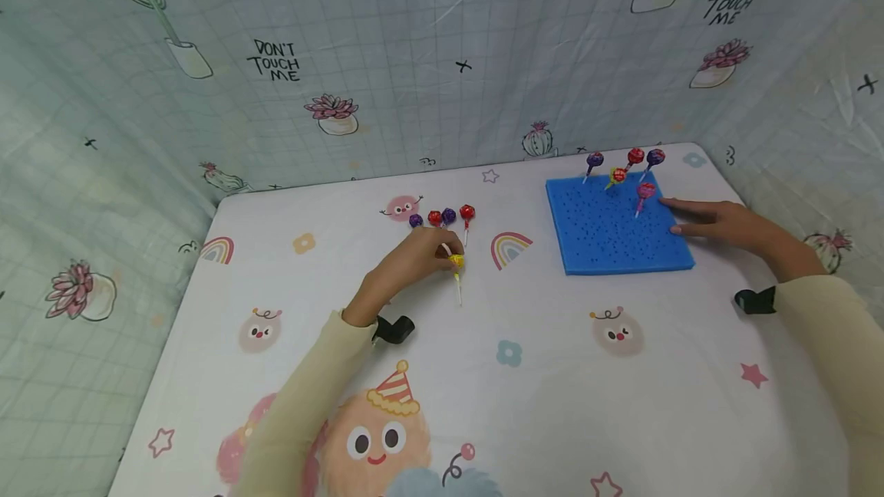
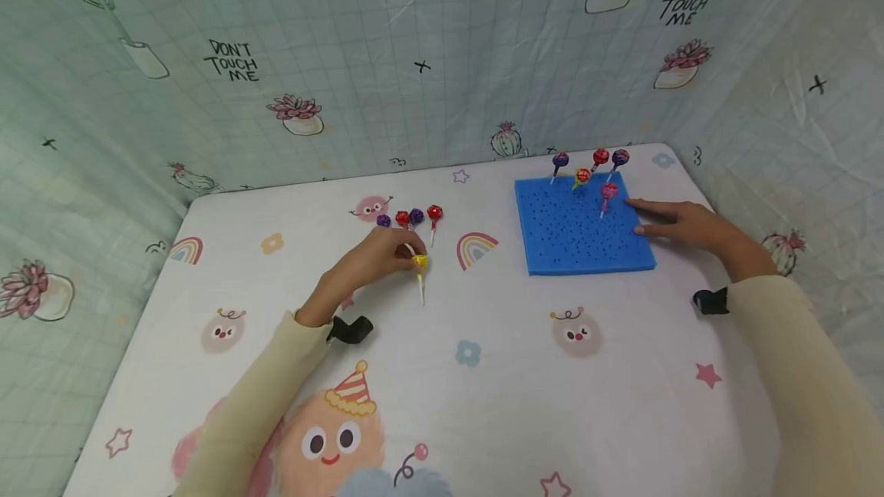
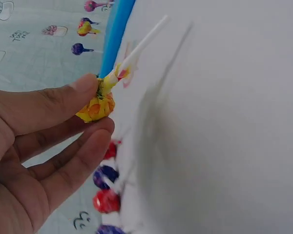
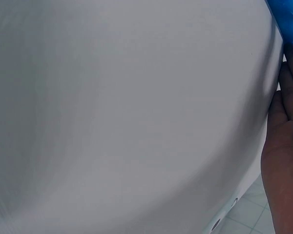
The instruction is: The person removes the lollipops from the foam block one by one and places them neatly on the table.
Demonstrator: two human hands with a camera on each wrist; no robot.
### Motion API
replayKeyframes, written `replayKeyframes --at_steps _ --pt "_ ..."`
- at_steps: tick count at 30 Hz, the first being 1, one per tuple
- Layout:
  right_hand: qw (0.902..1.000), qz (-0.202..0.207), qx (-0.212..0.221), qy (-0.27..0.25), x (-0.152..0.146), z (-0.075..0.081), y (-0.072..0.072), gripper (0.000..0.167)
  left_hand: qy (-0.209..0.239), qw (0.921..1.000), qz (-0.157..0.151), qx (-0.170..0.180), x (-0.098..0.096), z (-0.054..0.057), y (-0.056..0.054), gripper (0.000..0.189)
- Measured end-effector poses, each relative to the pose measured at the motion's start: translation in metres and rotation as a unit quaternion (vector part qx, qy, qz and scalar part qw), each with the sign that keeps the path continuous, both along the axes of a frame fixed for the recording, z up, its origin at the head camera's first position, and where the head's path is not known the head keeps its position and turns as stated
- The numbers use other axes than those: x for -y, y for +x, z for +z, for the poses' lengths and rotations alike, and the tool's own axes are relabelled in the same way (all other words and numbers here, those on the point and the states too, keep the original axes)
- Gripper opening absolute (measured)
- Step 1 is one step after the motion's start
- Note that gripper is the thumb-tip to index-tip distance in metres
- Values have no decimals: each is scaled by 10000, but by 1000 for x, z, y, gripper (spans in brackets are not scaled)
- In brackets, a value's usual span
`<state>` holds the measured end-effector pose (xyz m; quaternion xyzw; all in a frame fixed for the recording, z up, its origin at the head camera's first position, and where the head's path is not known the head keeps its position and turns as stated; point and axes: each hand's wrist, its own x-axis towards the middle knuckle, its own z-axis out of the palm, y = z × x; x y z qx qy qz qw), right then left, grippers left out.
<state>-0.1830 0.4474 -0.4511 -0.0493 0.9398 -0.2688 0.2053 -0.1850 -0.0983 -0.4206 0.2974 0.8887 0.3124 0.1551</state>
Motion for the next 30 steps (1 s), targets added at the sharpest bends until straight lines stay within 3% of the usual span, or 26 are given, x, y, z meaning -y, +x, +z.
replayKeyframes --at_steps 5,16,25,30 --pt "10000 21 7 22 2 2 0 77 282 9992 -221 -150 -16 9 -4 18" --pt "10000 16 36 50 1 3 0 77 550 9976 -306 -300 -44 23 -21 20" --pt "10000 63 41 57 2 6 2 77 398 9979 -317 -411 -51 29 -55 21" --pt "10000 26 78 44 5 9 3 77 489 9983 -293 -117 -48 29 -78 25"
